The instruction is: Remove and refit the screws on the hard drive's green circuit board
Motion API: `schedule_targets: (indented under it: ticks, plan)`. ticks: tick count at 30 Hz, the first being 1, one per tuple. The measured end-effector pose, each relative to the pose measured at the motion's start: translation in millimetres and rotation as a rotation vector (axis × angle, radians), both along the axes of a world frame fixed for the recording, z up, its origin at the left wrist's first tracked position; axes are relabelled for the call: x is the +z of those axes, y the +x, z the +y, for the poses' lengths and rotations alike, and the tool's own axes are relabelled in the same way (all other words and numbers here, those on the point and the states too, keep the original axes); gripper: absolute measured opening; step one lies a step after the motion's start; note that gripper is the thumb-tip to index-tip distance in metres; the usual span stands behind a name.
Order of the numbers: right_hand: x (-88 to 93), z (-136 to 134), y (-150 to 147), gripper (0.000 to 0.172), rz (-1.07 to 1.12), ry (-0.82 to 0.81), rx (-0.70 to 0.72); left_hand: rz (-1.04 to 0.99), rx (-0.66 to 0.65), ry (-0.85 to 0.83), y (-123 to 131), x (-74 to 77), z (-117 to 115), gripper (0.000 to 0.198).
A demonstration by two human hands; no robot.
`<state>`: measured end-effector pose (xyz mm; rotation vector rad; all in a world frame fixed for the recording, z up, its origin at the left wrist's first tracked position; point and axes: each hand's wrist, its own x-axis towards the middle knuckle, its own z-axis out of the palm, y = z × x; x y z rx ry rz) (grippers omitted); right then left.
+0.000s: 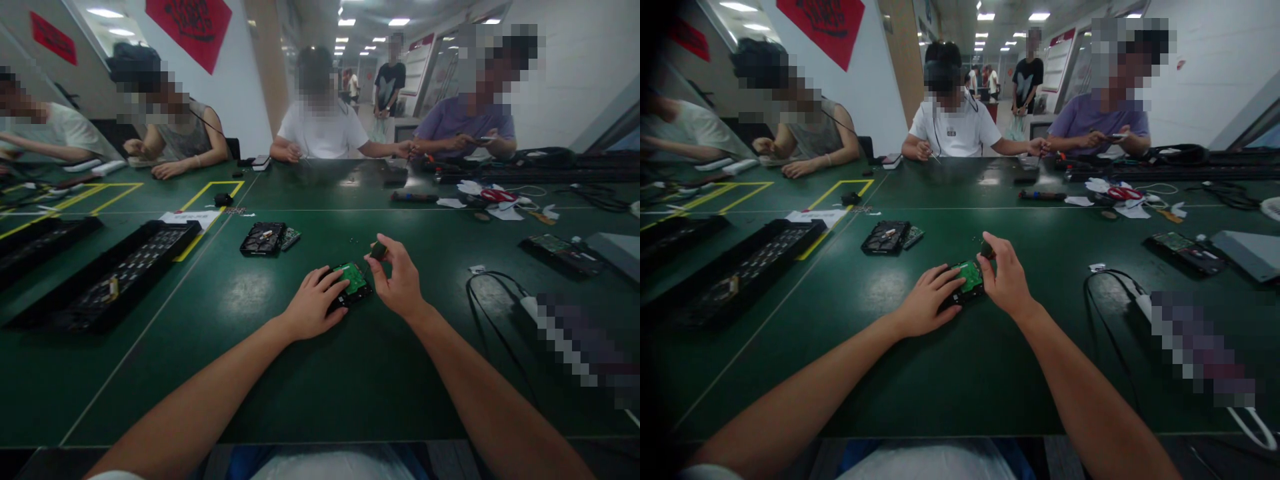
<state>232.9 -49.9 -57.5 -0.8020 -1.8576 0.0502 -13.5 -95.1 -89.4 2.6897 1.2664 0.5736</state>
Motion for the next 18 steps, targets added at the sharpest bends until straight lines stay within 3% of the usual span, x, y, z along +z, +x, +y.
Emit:
schedule_targets:
  ticks: [5, 18]
  plan:
    - [1.0, -1.2, -2.2, 0.059, -0.022, -0.048, 0.035, -0.012, -0.004, 0.000, -0.4, -1.6, 1.0, 0.067]
    - [6.0, -1.7, -3.8, 0.058, -0.063, 0.020, -0.017, 0.014, -0.001, 0.002, 0.6, 0.1, 0.5, 0.067]
